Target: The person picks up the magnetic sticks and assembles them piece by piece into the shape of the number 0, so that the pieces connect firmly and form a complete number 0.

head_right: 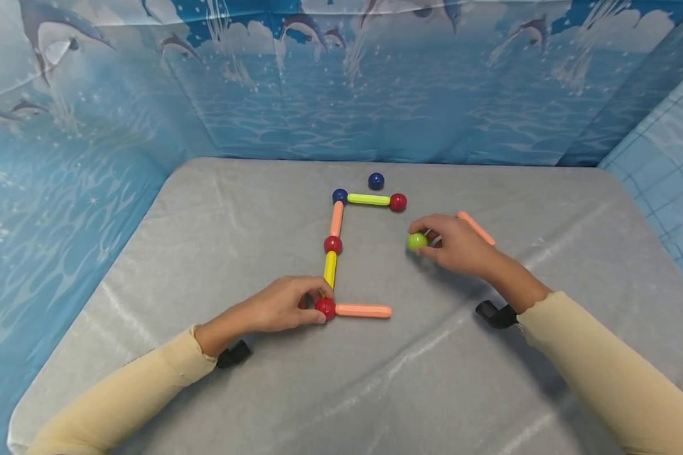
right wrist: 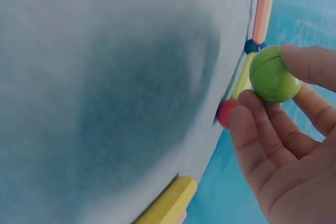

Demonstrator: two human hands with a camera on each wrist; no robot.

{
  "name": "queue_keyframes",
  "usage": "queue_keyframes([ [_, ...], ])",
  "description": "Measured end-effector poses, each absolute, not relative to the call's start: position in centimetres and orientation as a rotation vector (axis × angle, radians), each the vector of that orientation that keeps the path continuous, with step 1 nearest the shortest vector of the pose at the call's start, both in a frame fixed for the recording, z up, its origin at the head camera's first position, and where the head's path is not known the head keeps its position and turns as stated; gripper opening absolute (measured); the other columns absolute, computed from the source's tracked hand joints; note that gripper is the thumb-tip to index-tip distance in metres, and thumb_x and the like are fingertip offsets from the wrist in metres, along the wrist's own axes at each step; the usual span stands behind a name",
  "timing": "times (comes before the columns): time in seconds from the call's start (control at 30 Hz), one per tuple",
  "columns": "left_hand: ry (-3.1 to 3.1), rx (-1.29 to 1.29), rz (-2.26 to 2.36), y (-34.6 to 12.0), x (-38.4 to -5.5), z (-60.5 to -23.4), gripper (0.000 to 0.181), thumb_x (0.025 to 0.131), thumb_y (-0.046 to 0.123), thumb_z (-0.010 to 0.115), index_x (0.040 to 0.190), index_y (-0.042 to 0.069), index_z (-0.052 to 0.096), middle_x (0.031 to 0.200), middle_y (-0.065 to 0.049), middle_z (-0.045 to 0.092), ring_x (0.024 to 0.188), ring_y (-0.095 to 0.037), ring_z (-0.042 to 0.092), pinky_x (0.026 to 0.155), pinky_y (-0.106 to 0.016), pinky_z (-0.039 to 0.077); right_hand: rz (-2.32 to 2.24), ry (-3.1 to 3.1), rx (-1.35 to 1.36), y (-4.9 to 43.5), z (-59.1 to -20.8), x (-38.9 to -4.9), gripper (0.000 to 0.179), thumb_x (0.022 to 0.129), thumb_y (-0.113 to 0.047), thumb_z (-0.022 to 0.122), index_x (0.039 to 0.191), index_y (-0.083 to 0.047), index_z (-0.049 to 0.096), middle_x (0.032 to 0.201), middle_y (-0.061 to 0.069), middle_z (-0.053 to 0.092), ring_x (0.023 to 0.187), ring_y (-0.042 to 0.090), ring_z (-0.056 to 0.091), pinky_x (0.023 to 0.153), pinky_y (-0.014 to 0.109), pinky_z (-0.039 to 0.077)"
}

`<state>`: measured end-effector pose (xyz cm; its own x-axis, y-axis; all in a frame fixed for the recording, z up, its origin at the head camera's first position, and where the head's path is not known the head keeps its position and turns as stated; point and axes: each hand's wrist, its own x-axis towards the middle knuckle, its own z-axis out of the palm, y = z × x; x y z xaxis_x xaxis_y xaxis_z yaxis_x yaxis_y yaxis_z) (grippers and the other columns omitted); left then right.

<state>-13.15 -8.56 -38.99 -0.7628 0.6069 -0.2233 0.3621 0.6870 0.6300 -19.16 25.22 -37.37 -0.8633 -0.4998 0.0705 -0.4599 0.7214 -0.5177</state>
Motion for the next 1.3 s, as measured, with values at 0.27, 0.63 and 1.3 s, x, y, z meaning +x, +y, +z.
queue_keyframes([
  [0.27, 2.474, 0.753, 0.802, -8.6, -13.3, -39.0, 0.028, 0.087, 0.023, 0.077, 0.112, 0.023, 0.064, 0.097, 0.005, 0.068, 0.086, -0.012, 0.059, 0.073, -0.025, 0.049, -0.726, 2.834, -0.788, 25.7, -38.0, -16.5, 0.036, 0.083, -0.005, 0.077, 0.117, -0.010, 0.067, 0.113, 0.003, 0.070, 0.094, 0.015, 0.066, 0.083, 0.038, 0.057],
  [0.63, 2.476, 0.757, 0.796, -8.6, -13.3, -39.0, 0.028, 0.087, 0.023, 0.077, 0.113, 0.023, 0.064, 0.097, 0.005, 0.067, 0.086, -0.012, 0.059, 0.072, -0.026, 0.049, -0.719, 2.795, -0.927, 25.3, -38.1, -12.5, 0.038, 0.081, -0.013, 0.082, 0.115, -0.019, 0.068, 0.108, -0.010, 0.068, 0.089, 0.001, 0.060, 0.079, 0.027, 0.056],
  [1.3, 2.487, 0.799, 0.814, -8.6, -13.2, -39.0, 0.026, 0.087, 0.021, 0.077, 0.110, 0.022, 0.066, 0.095, 0.003, 0.070, 0.084, -0.010, 0.059, 0.073, -0.026, 0.048, -0.722, 2.648, -0.864, 23.4, -38.7, -11.5, 0.030, 0.085, -0.021, 0.077, 0.113, -0.026, 0.066, 0.104, -0.016, 0.067, 0.090, -0.002, 0.059, 0.081, 0.025, 0.055],
])
